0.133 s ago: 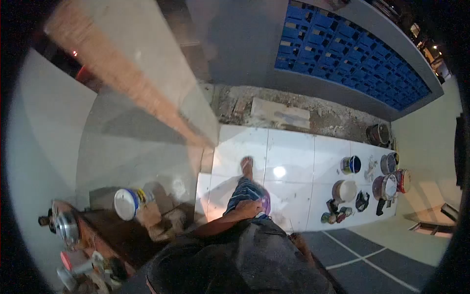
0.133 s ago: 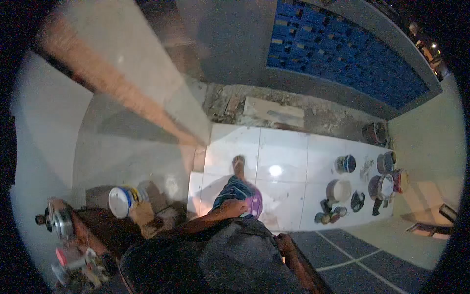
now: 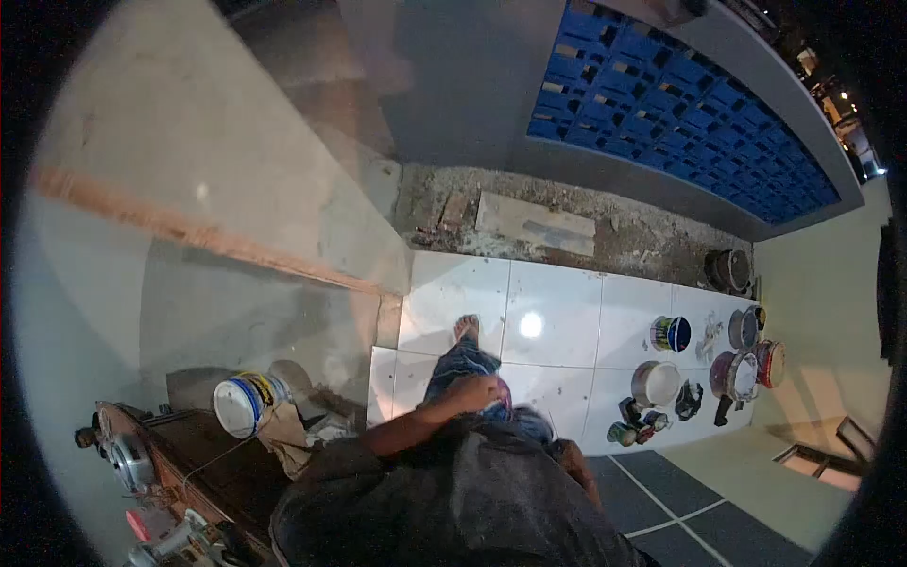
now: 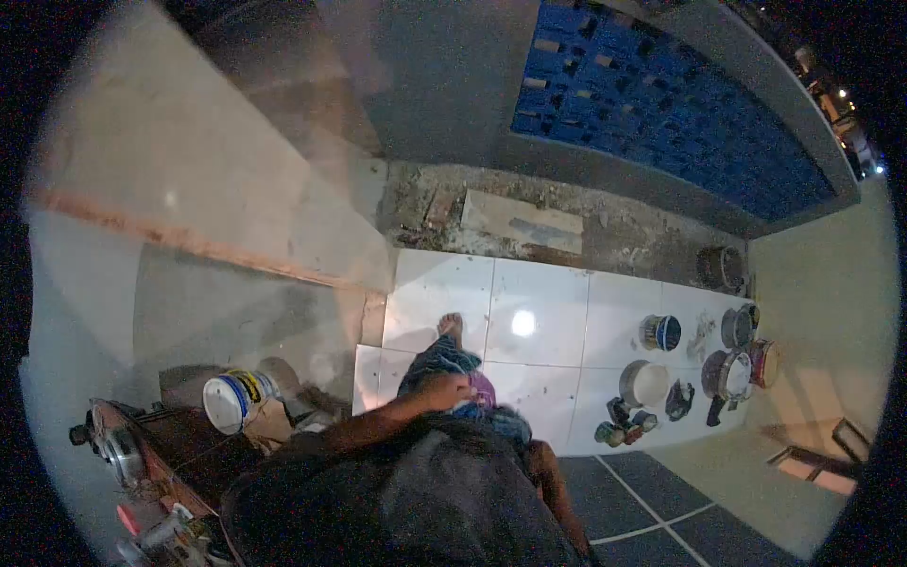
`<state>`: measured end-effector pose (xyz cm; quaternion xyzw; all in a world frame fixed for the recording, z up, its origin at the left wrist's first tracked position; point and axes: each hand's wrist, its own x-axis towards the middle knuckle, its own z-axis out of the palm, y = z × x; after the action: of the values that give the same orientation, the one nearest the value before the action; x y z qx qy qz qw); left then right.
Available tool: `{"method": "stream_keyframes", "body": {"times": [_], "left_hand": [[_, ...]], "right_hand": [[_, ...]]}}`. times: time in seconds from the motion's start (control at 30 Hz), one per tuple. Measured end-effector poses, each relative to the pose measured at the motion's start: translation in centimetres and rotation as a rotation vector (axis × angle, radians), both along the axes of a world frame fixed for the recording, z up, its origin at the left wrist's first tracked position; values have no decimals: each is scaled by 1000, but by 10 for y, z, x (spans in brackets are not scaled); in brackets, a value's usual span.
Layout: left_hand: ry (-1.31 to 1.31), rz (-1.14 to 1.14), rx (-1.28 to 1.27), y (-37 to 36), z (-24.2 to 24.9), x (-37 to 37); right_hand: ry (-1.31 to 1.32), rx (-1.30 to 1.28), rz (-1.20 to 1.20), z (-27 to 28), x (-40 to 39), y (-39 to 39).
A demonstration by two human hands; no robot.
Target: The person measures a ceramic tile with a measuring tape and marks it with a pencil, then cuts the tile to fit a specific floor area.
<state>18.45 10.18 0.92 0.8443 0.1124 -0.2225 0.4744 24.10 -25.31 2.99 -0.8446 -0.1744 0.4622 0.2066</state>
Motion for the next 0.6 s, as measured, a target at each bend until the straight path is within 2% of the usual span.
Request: {"method": "stream_keyframes", "body": {"times": [0.03, 0.07, 0.1, 0.17, 0.23, 0.3, 0.33, 0.37, 0.4, 0.47, 0.5, 0.53, 0.57, 0.6], "left_hand": [[15, -5, -81, 17, 7, 5], [8, 103, -140, 18, 24, -21], [28, 95, -154, 17, 28, -21], [293, 60, -293, 33, 31, 2], [405, -44, -334, 56, 76, 43], [358, -4, -367, 65, 79, 67], [314, 26, -401, 62, 71, 74], [371, -33, -472, 60, 54, 86], [420, -88, -527, 61, 31, 99], [299, 69, -790, 36, -28, 106], [290, 90, -782, 53, -39, 148], [430, -46, -977, 84, -28, 199], [592, -196, -1173, 121, -39, 238], [617, -190, -1178, 151, -81, 267]], "right_hand": [[-11, 58, 130, -9, 10, 4], [420, 102, -582, -11, -30, -17], [434, 84, -595, 2, -20, -24], [555, 43, -255, 26, 26, -17], [818, 82, -472, 55, 62, -21], [391, -1, 256, 159, 128, 64], [407, -10, 264, 145, 149, 64], [408, 15, 237, 127, 166, 25], [400, 56, 216, 93, 201, 56], [374, 145, 173, 17, 268, 31], [369, 179, 157, -29, 310, 45], [375, 212, 141, -76, 355, 70], [395, 246, 101, -124, 399, 112], [412, 271, 52, -176, 448, 132]]}}
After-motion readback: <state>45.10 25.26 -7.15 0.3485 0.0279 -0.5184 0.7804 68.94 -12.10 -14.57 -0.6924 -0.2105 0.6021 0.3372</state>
